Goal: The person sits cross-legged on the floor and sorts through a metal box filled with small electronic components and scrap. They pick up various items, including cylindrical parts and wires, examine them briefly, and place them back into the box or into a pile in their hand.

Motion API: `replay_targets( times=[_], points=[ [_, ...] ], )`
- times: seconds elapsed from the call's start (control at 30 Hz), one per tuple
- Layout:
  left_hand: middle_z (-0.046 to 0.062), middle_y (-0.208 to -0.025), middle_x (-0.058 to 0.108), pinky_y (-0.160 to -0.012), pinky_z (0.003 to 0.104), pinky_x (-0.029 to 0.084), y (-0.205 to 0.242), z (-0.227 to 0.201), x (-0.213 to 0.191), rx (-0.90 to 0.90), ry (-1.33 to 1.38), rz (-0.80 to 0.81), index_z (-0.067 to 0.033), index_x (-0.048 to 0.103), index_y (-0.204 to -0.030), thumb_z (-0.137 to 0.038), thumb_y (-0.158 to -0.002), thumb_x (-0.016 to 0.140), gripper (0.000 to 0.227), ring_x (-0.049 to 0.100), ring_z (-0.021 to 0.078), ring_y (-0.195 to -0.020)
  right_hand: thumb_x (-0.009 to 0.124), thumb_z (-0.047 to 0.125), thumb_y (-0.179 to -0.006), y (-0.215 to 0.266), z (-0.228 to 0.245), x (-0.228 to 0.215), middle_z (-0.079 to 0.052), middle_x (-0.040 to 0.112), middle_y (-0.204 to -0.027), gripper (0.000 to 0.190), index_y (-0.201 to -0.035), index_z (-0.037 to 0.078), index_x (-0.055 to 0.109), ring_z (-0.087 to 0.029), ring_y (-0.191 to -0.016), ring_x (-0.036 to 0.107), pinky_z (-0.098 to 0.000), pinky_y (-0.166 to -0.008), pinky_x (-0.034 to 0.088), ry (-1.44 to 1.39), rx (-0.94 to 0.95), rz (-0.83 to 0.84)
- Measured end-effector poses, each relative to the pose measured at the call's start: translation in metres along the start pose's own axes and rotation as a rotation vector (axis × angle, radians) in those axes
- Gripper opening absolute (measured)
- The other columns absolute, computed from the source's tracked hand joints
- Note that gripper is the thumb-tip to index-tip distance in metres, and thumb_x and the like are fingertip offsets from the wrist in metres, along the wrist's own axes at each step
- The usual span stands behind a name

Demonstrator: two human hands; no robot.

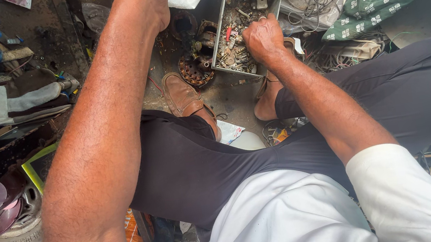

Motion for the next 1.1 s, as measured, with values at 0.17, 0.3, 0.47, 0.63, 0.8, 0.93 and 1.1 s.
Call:
replay_targets(
  times=[0.17, 0.3, 0.47, 0.63, 0.8, 0.93, 1.1],
  points=[
    [-0.003, -0.059, 0.054, -0.062, 0.035, 0.046, -0.012, 0.008, 0.005, 0.009, -0.012, -0.002, -0.0123, 0.065, -0.071, -0.029, -0.089, 0.065, 0.025, 0.050, 0.0108, -0.057, 0.067, 0.016, -0.084, -0.002, 0.000, 0.004, -0.007, 0.076, -0.077, 0.011, -0.081, 0.018, 0.077, -0.024, -0.079, 0.074, -0.0418, -0.080, 0.050, 0.024, -0.001, -0.007],
    [-0.001, -0.061, 0.056, -0.058, 0.034, 0.044, -0.026, 0.012, 0.016, -0.018, 0.000, -0.006, -0.0096, 0.068, -0.073, -0.027, -0.086, 0.066, 0.022, 0.050, 0.0113, -0.057, 0.069, 0.015, -0.078, -0.004, 0.001, 0.002, -0.009, 0.076, -0.079, 0.009, -0.082, 0.015, 0.077, -0.023, -0.081, 0.074, -0.0423, -0.079, 0.051, 0.022, 0.038, -0.027],
    [-0.001, -0.064, 0.061, -0.058, 0.032, 0.048, -0.025, -0.002, 0.027, 0.128, 0.008, -0.022, -0.0068, 0.071, -0.078, -0.026, -0.085, 0.067, 0.021, 0.056, 0.0107, -0.059, 0.068, 0.016, -0.082, 0.000, 0.002, -0.001, -0.008, 0.075, -0.083, 0.011, -0.088, 0.015, 0.077, -0.024, -0.085, 0.072, -0.0425, -0.082, 0.047, 0.004, 0.076, -0.073],
    [-0.003, -0.064, 0.062, -0.063, 0.034, 0.058, -0.014, -0.023, 0.030, 0.267, -0.001, 0.020, -0.0025, 0.071, -0.080, -0.025, -0.086, 0.067, 0.024, 0.063, 0.0095, -0.061, 0.066, 0.021, -0.086, 0.002, 0.003, -0.007, -0.009, 0.076, -0.088, 0.013, -0.092, 0.014, 0.077, -0.024, -0.088, 0.072, -0.0435, -0.082, 0.044, 0.062, 0.119, -0.120],
    [0.000, -0.064, 0.061, -0.060, 0.034, 0.054, -0.014, -0.027, 0.033, 0.230, 0.012, 0.019, -0.0013, 0.072, -0.078, -0.024, -0.089, 0.065, 0.027, 0.060, 0.0105, -0.060, 0.066, 0.021, -0.089, 0.000, 0.001, -0.005, -0.010, 0.077, -0.094, 0.016, -0.095, 0.013, 0.078, -0.024, -0.092, 0.071, -0.0433, -0.084, 0.045, 0.039, 0.130, 0.017],
    [-0.004, -0.069, 0.069, -0.063, 0.031, 0.059, -0.014, -0.028, 0.031, 0.269, 0.071, -0.003, -0.0042, 0.072, -0.082, -0.021, -0.085, 0.071, 0.017, 0.068, 0.0079, -0.066, 0.067, 0.021, -0.083, 0.002, 0.003, -0.007, -0.008, 0.075, -0.097, 0.017, -0.092, 0.013, 0.078, -0.023, -0.097, 0.070, -0.0431, -0.084, 0.045, 0.082, 0.104, -0.048],
    [-0.002, -0.064, 0.061, -0.060, 0.032, 0.053, -0.010, -0.024, 0.028, 0.247, 0.008, 0.047, -0.0034, 0.072, -0.080, -0.022, -0.088, 0.068, 0.020, 0.059, 0.0092, -0.060, 0.066, 0.020, -0.088, 0.001, -0.001, 0.001, -0.009, 0.075, -0.095, 0.015, -0.094, 0.013, 0.077, -0.026, -0.096, 0.070, -0.0429, -0.085, 0.046, 0.007, 0.119, -0.093]
  ],
)
Point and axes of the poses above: each hand's wrist, its own y-axis away from the middle knuckle, its own x-axis out of the palm, z = x × y, the point moved 6 cm from there along -y, towards the middle knuckle
